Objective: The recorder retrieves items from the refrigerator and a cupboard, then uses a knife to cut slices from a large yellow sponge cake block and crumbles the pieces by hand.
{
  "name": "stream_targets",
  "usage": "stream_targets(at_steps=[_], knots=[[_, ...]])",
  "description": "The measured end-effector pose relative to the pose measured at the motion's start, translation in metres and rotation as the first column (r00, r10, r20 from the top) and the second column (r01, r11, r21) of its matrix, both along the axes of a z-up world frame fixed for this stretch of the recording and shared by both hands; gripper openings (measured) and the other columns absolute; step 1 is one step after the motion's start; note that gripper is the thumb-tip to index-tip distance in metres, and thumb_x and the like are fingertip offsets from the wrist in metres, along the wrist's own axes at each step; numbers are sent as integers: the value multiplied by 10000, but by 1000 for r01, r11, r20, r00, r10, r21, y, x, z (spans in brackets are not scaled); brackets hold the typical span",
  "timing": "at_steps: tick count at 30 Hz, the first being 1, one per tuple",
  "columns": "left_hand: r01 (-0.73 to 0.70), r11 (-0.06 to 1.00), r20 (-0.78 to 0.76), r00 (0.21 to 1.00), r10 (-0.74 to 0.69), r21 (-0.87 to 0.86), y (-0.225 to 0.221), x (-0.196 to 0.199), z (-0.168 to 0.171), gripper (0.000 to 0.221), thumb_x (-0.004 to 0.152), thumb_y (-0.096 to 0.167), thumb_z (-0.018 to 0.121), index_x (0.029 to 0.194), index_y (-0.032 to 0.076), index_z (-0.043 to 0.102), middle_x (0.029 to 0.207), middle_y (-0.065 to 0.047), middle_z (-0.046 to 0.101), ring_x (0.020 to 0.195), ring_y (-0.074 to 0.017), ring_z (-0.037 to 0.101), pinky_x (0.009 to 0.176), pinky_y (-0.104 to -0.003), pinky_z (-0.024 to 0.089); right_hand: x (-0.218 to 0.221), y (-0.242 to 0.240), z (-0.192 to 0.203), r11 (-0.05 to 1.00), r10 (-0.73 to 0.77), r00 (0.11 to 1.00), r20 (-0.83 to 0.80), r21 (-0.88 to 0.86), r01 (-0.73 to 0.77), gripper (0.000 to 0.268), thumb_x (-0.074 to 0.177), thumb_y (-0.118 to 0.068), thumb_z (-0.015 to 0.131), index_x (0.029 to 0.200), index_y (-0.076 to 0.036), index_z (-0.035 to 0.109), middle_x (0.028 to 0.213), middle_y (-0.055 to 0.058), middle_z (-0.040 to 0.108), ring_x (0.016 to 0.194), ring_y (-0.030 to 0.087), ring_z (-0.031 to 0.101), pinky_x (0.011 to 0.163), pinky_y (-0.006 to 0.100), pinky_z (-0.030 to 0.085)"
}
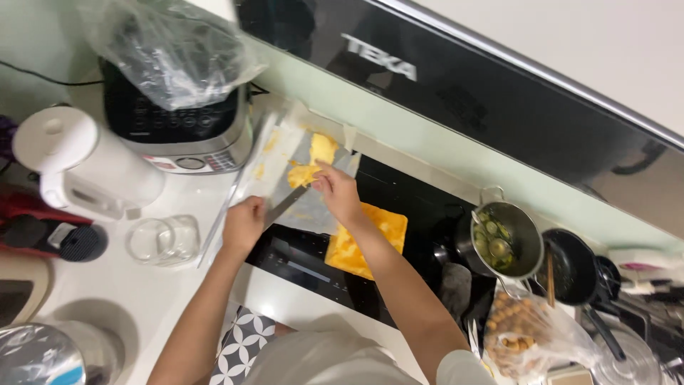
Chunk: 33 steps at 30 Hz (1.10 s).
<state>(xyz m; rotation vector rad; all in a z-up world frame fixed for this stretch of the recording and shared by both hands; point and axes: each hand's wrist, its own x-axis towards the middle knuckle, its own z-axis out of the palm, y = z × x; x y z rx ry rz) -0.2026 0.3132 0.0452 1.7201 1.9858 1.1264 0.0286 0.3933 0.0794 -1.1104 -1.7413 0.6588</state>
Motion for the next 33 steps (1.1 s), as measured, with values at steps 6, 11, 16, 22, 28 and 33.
stream_targets(at_steps=[6,11,16,22,28,33], knots=[[27,990,216,976,3,-137,24,33,20,156,867,176,770,943,41,779,855,-200,728,756,-358,708,714,-420,542,-21,54,-76,754,-52,891,-452,-603,-262,171,978,-26,672,1136,35,650,995,181,747,793,238,755,701,353,636],[231,969,3,973,-233,89,49,68,27,502,840,-37,590,1337,-5,651,1285,-213,679,1197,-359,634,1054,-407,498,7,98,-203,528,-194,623,-758,-616,-584,307,1061,-158,490,1229,46,646,1080,131,670,1001,292,640,876,429,538],[430,895,-555,720,-417,-115,54,80,11,748,740,-13,643,1461,-21,439,1516,-195,458,1437,-352,400,1173,-517,291,5,59,-58,305,-479,598,-642,-761,-572,735,1054,-574,335,1422,49,463,1361,200,570,1282,336,526,1071,467,423],[413,866,-391,775,-496,-281,56,83,32,839,723,-24,702,1494,-40,370,1545,-231,406,1478,-391,343,1205,-506,277,8,54,-33,269,-415,653,-633,-771,-577,971,986,-724,235,1560,56,316,1480,255,497,1298,364,518,1098,530,414],[486,861,-418,759,-500,-149,40,93,54,847,686,-8,740,1438,-124,368,1485,-289,431,1436,-432,377,1204,-530,282,2,52,-1,279,-418,662,-622,-782,-558,1019,970,-763,215,1580,53,224,1426,309,516,1229,400,564,1119,560,408],[388,880,-450,758,-473,-273,34,96,37,826,714,-28,702,1460,-137,363,1520,-293,426,1402,-460,390,1162,-512,305,3,53,-1,268,-457,614,-643,-758,-594,1045,940,-788,188,1564,46,266,1411,305,538,1273,427,536,1137,548,358]])
